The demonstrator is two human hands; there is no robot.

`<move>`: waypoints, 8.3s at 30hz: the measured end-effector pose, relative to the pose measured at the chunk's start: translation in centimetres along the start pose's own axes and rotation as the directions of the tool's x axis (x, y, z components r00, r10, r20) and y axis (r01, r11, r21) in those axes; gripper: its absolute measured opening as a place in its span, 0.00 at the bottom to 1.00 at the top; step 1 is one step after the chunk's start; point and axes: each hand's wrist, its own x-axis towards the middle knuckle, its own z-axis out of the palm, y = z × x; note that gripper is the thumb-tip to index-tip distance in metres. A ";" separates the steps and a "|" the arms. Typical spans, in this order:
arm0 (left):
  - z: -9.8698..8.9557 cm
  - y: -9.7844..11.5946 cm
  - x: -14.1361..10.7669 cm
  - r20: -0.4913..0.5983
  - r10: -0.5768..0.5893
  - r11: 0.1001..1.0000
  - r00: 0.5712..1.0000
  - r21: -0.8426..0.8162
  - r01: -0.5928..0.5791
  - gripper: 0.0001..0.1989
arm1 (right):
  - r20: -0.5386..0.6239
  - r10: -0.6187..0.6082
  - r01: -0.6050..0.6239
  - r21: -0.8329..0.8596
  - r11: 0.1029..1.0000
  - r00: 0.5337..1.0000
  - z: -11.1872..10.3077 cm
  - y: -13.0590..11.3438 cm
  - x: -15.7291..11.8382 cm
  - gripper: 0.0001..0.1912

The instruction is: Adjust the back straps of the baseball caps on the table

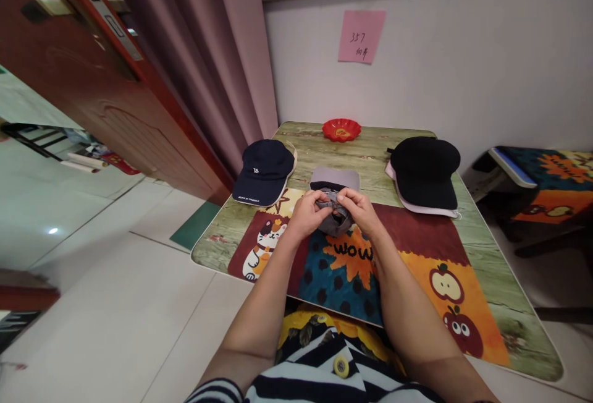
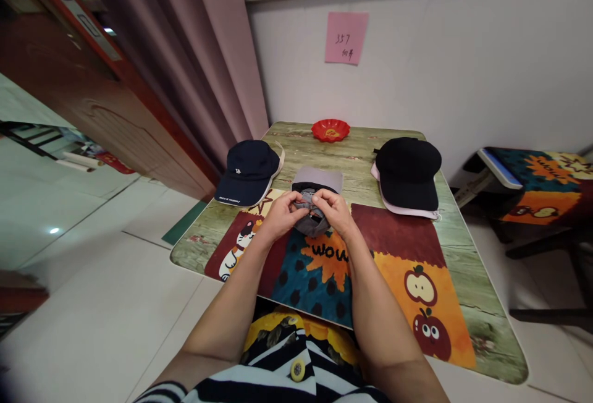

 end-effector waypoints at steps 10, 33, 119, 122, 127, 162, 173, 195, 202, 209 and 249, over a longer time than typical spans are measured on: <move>-0.2 0.7 -0.7 0.112 -0.159 0.921 0.981 -0.341 0.188 0.10 | -0.037 0.014 -0.013 0.034 0.999 0.999 -0.2 -0.4 0.0 0.16; 1.1 0.0 -0.4 0.041 -0.151 0.863 0.988 -0.482 0.152 0.19 | -0.158 0.050 -0.002 0.286 0.958 0.986 0.1 -0.1 0.4 0.21; -0.3 0.7 -0.6 -0.299 0.036 0.981 0.954 -0.172 -0.091 0.08 | -0.068 0.007 -0.007 0.001 1.000 0.998 0.3 0.1 0.3 0.21; 0.0 0.8 -0.7 -0.145 -0.014 0.969 0.989 -0.248 -0.023 0.11 | -0.076 0.001 0.000 0.003 1.000 0.997 0.3 0.0 0.3 0.21; 0.5 0.5 -0.5 -0.122 -0.157 0.932 0.980 -0.347 0.106 0.11 | -0.085 -0.009 0.011 0.023 1.000 0.996 0.3 -0.1 0.3 0.21; -0.1 0.8 -0.5 -0.391 -0.061 0.905 0.918 0.367 0.217 0.08 | -0.027 -0.238 0.209 -0.393 0.895 0.971 0.6 0.9 0.3 0.19; 1.3 1.7 -1.1 -0.364 0.017 0.680 0.931 0.687 0.256 0.04 | 0.035 -0.393 0.327 -0.627 0.707 0.919 1.2 0.4 0.2 0.08; -1.0 -1.4 -0.2 -0.095 -0.102 0.977 0.990 -0.197 0.081 0.07 | -0.027 -0.237 0.187 -0.535 0.824 0.971 -0.6 0.3 0.1 0.14; -1.6 -1.0 -0.3 -0.023 -0.184 0.895 0.983 -0.416 0.158 0.12 | 0.067 -0.071 0.094 -0.471 0.877 0.995 -1.7 0.6 0.0 0.27; -1.2 -1.6 -0.3 0.065 -0.172 0.875 0.983 -0.447 0.183 0.14 | 0.008 -0.091 0.087 -0.409 0.908 0.996 -2.0 0.9 0.1 0.26; -0.5 -0.3 -0.1 -0.136 0.129 0.976 0.982 -0.158 -0.150 0.14 | 0.026 -0.100 0.103 -0.172 0.980 0.995 1.1 0.1 0.0 0.19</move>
